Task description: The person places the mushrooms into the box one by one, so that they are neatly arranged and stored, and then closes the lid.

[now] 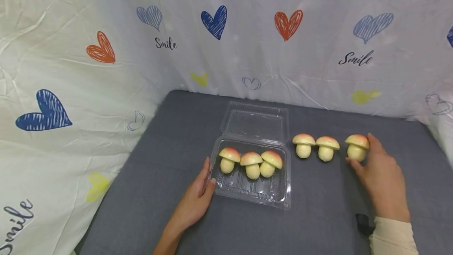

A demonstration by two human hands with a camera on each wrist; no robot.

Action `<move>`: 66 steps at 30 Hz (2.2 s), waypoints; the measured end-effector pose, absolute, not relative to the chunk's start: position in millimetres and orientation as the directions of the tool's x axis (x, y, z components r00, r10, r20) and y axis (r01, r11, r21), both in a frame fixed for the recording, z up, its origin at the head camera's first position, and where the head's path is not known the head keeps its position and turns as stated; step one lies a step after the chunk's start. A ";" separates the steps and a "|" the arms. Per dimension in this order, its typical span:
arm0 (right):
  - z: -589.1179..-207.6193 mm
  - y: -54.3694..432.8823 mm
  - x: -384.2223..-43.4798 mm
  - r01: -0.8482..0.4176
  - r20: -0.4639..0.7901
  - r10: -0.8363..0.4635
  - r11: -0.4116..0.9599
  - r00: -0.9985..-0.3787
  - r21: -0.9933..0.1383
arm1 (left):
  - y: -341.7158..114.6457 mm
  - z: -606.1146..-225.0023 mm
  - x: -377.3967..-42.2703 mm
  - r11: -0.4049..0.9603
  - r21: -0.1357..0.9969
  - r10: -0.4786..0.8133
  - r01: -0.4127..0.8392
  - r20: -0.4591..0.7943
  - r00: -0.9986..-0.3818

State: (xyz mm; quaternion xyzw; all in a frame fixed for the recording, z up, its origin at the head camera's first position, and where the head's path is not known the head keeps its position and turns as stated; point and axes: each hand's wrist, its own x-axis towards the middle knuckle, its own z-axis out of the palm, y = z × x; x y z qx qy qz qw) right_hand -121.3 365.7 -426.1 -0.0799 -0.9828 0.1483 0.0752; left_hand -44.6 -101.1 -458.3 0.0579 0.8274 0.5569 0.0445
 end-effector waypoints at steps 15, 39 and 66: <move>-390.3 329.5 -102.5 0.027 0.273 0.122 0.944 -0.954 -0.328 | -101.4 -456.5 -43.8 0.365 0.930 0.148 0.037 -0.019 -0.989; -377.0 287.0 -78.9 -0.136 0.408 0.016 0.930 -0.913 -0.341 | -101.3 -458.2 -44.1 0.355 0.934 0.147 0.034 -0.020 -0.989; -380.9 236.3 -65.9 -0.264 0.449 -0.082 0.895 -0.890 -0.359 | -101.9 -457.8 -43.3 0.354 0.934 0.147 0.042 -0.011 -0.989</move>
